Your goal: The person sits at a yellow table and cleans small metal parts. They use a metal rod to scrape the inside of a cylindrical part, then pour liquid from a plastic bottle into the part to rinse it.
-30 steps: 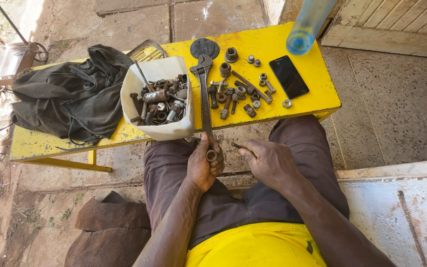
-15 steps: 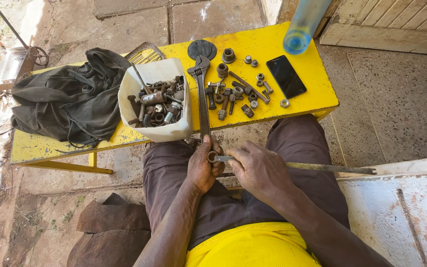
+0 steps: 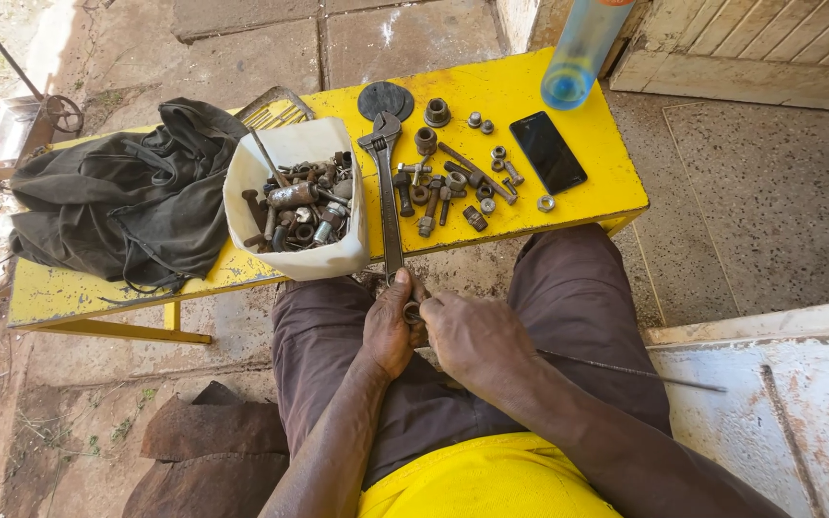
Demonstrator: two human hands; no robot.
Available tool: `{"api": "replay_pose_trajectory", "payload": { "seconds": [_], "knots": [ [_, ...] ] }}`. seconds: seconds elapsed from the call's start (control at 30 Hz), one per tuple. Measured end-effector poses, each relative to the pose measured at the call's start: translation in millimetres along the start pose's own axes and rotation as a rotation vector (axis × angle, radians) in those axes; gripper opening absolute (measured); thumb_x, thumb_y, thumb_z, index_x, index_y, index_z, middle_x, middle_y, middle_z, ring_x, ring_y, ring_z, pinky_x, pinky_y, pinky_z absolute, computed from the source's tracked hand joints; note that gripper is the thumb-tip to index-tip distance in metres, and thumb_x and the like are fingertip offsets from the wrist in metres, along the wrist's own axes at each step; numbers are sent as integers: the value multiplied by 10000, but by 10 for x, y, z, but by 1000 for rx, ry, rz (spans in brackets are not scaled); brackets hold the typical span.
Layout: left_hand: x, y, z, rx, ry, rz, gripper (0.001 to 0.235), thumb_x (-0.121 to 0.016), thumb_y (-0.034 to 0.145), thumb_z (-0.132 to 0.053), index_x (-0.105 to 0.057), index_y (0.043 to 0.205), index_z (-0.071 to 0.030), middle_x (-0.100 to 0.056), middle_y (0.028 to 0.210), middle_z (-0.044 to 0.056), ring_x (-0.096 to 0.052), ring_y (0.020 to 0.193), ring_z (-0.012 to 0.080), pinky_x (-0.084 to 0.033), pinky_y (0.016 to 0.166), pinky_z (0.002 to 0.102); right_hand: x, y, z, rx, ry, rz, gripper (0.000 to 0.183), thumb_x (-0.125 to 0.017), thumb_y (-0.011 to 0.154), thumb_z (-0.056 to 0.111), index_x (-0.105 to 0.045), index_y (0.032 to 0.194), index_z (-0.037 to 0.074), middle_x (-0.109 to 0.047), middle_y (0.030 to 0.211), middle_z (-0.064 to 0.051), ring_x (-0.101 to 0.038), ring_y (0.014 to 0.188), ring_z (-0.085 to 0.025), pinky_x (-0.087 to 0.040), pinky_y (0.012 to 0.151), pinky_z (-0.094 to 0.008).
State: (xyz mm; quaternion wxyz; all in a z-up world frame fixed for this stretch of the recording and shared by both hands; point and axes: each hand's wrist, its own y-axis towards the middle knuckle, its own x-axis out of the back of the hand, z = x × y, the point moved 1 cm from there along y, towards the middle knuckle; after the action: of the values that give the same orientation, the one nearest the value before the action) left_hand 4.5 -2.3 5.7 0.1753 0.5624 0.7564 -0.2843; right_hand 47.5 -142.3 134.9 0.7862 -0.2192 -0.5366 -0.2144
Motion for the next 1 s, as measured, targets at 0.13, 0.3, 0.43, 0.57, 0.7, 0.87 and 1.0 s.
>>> {"api": "replay_pose_trajectory", "payload": {
  "seconds": [0.13, 0.3, 0.43, 0.57, 0.7, 0.87, 1.0],
  "knots": [
    [234, 173, 217, -69, 120, -19, 535, -498, 1143, -521, -642, 936, -49, -460, 521, 92, -429, 400, 161, -339, 380, 258, 130, 27, 83, -78, 108, 53, 331, -462, 1135, 259, -670, 903, 146, -642, 739, -44, -730, 698, -187, -634, 731, -343],
    [259, 177, 220, -255, 488, -296, 523, -441, 1178, -462, -670, 864, -112, -539, 595, 52, -484, 525, 144, -426, 479, 272, -231, 95, 65, -100, 59, -70, 212, -497, 1084, 157, -627, 917, 172, -667, 851, -61, -735, 734, -188, -634, 712, -344],
    [432, 287, 392, -280, 531, -383, 540, -397, 1193, -467, -653, 863, -125, -571, 629, 79, -510, 551, 179, -433, 492, 319, -290, 40, 107, -46, 63, -169, 131, -559, 1079, 168, -666, 1011, 134, -672, 973, -99, -771, 849, -240, -655, 772, -401],
    [333, 204, 260, -224, 372, -404, 547, -415, 1171, -508, -629, 840, -128, -575, 616, 57, -539, 511, 153, -474, 455, 268, -231, 2, 119, -83, 160, -204, 126, -598, 1076, 222, -692, 1067, 138, -666, 1048, -99, -772, 931, -276, -658, 832, -441],
    [125, 66, 104, -225, 286, -323, 526, -420, 1176, -473, -611, 845, -111, -548, 553, 81, -508, 455, 159, -436, 410, 264, -278, -75, -33, -129, 180, -181, 205, -587, 1091, 310, -705, 1153, 154, -650, 1015, -84, -753, 966, -277, -655, 861, -438],
    [144, 106, 103, -237, 198, -299, 510, -402, 1178, -470, -599, 864, -119, -545, 530, 78, -513, 417, 157, -434, 387, 243, -74, -162, -100, -176, 245, -196, 240, -631, 1047, 328, -718, 1209, 174, -648, 1016, -77, -760, 1005, -320, -643, 851, -485],
    [127, 135, 146, -281, 252, -260, 507, -385, 1182, -456, -604, 889, -106, -571, 590, 101, -536, 485, 162, -461, 419, 257, -33, -128, -110, -154, 284, -140, 241, -631, 1047, 255, -774, 1194, 129, -701, 1019, -131, -774, 990, -345, -633, 842, -475]
  ]
}}
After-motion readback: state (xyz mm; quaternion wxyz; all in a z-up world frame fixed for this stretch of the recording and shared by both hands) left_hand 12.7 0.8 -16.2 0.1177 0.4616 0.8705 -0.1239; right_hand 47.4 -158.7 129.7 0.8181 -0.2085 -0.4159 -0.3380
